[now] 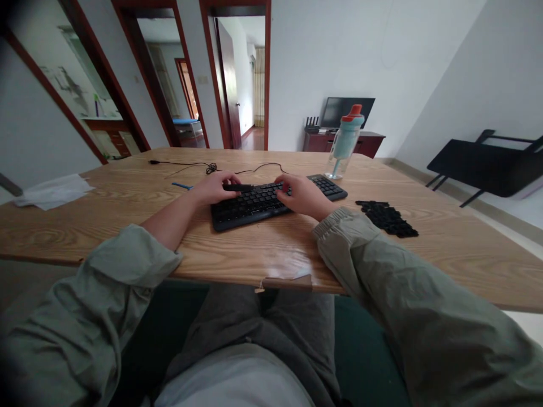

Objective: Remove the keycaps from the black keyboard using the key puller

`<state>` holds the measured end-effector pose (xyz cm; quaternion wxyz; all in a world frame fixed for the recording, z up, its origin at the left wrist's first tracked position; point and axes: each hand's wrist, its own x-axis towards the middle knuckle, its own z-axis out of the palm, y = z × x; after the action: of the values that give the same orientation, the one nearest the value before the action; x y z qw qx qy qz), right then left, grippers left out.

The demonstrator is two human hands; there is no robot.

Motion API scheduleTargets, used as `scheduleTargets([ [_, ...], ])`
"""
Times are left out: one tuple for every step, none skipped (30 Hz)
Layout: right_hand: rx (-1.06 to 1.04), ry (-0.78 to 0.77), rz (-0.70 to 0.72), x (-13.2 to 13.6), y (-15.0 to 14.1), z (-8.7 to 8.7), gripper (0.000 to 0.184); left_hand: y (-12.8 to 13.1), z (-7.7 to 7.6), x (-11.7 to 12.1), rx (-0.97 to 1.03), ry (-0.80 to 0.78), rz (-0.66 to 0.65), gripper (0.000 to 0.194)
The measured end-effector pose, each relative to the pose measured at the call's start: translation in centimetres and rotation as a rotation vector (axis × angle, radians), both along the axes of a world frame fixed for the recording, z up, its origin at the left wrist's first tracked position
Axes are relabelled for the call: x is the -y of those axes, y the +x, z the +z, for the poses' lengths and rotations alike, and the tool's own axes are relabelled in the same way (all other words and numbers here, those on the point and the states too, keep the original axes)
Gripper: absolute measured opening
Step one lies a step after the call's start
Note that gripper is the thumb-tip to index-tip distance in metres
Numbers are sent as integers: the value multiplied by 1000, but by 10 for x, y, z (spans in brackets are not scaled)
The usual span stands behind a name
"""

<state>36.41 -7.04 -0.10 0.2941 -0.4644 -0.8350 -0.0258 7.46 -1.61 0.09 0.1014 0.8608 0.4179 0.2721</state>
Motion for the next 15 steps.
scheduleTargets([
  [37, 4, 37, -1, -3, 1, 33, 0, 0, 0, 3, 5, 14, 28],
  [69, 13, 71, -3, -7, 2, 33, -1, 0, -1, 6, 7, 36, 27],
  [95, 24, 100, -4, -11, 2, 33, -3, 0, -1, 8, 7, 66, 26],
  [116, 35, 122, -6, -15, 2, 33, -5, 1, -2, 13, 9, 105, 26],
  [132, 43, 134, -8, -19, 2, 33, -8, 1, -3, 19, 17, 155, 26],
  [147, 50, 139, -9, -22, 1, 32, -12, 1, -5, 26, 32, 211, 27],
  [163, 54, 138, -10, -24, -1, 32, -17, 1, -7, 34, 51, 272, 28],
  [179, 62, 134, -10, -26, -3, 31, -22, 0, -9, 35, 72, 332, 29],
  [197, 73, 135, -9, -27, -5, 31, -29, -1, -12, 28, 90, 382, 30],
  [215, 89, 141, -8, -28, -7, 31, -35, -3, -15, 21, 99, 422, 31],
  [229, 107, 150, -6, -29, -9, 31, -41, -5, -17, 17, 109, 446, 32],
  [236, 124, 156, -5, -29, -10, 32, -47, -7, -20, 18, 124, 461, 34],
  [238, 136, 158, -3, -30, -11, 33, -52, -9, -22, 22, 136, 474, 36],
  [237, 144, 162, -1, -31, -11, 33, -57, -11, -23, 27, 144, 483, 37],
  [232, 150, 170, 0, -33, -11, 34, -61, -13, -24, 34, 144, 495, 39],
])
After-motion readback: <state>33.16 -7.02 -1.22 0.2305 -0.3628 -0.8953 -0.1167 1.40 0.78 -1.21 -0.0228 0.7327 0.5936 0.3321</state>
